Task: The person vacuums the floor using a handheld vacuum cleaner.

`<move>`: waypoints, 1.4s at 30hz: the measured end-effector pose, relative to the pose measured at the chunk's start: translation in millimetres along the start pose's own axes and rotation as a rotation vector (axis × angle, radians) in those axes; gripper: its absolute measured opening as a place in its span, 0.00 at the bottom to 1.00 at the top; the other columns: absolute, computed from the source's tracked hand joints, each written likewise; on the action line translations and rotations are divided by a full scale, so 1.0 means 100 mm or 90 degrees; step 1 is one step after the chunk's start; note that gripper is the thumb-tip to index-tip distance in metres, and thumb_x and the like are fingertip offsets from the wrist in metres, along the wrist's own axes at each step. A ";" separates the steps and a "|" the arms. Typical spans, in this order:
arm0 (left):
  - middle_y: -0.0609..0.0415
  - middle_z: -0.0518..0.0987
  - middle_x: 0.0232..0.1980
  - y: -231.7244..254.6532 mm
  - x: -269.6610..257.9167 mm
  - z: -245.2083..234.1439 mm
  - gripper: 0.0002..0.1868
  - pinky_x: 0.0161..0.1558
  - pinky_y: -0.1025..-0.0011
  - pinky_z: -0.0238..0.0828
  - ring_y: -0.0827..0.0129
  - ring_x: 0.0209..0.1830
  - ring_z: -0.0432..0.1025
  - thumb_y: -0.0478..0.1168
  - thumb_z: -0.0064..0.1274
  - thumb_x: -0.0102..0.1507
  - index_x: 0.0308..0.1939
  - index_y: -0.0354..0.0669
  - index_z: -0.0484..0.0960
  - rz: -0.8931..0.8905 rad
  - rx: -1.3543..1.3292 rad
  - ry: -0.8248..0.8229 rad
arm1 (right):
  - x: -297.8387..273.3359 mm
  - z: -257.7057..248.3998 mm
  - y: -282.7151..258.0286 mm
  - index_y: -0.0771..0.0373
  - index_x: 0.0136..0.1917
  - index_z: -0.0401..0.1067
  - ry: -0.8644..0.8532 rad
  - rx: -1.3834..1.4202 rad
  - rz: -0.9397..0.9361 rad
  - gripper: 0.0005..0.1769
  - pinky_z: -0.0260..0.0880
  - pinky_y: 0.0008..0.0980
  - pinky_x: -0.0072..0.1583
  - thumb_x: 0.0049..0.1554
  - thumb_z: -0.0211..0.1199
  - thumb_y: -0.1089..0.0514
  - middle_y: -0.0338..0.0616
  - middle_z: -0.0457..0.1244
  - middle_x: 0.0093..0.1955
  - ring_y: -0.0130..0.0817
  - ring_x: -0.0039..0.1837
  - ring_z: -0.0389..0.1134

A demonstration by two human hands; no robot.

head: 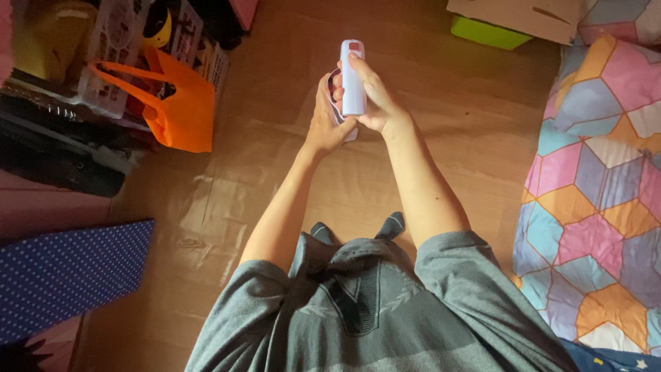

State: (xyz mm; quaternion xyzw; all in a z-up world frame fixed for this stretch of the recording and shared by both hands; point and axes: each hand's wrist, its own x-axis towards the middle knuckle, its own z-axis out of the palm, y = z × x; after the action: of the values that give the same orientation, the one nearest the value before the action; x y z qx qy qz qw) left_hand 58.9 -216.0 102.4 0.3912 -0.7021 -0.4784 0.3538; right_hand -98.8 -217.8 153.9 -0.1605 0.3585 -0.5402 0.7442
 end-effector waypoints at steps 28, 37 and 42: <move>0.38 0.58 0.78 -0.29 -1.31 0.10 0.62 0.76 0.56 0.51 0.50 0.80 0.54 0.51 0.69 0.52 0.79 0.35 0.45 0.095 -0.087 0.012 | -1.20 0.26 0.95 0.60 0.58 0.67 -0.002 -0.074 -0.012 0.18 0.71 0.30 0.42 0.67 0.56 0.43 0.41 0.65 0.43 0.29 0.40 0.67; 0.38 0.59 0.75 0.09 -2.64 0.92 0.56 0.76 0.56 0.56 0.48 0.78 0.57 0.46 0.67 0.55 0.79 0.38 0.48 0.097 -0.186 0.013 | -2.82 -0.19 1.47 0.60 0.63 0.68 -0.008 -0.078 -0.019 0.19 0.68 0.31 0.42 0.65 0.58 0.46 0.40 0.63 0.44 0.31 0.41 0.65; 0.37 0.60 0.79 0.11 -3.63 1.46 0.56 0.78 0.57 0.59 0.47 0.81 0.58 0.44 0.66 0.55 0.81 0.39 0.49 0.068 -0.060 0.018 | -3.88 -0.56 1.96 0.58 0.62 0.68 0.021 0.020 0.044 0.19 0.68 0.34 0.40 0.62 0.59 0.47 0.38 0.62 0.44 0.29 0.38 0.64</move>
State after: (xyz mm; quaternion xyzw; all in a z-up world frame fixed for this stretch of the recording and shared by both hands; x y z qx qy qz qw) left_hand 90.1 166.2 25.8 0.3429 -0.6934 -0.4861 0.4067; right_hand -65.3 219.0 132.5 -0.1277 0.3678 -0.5224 0.7586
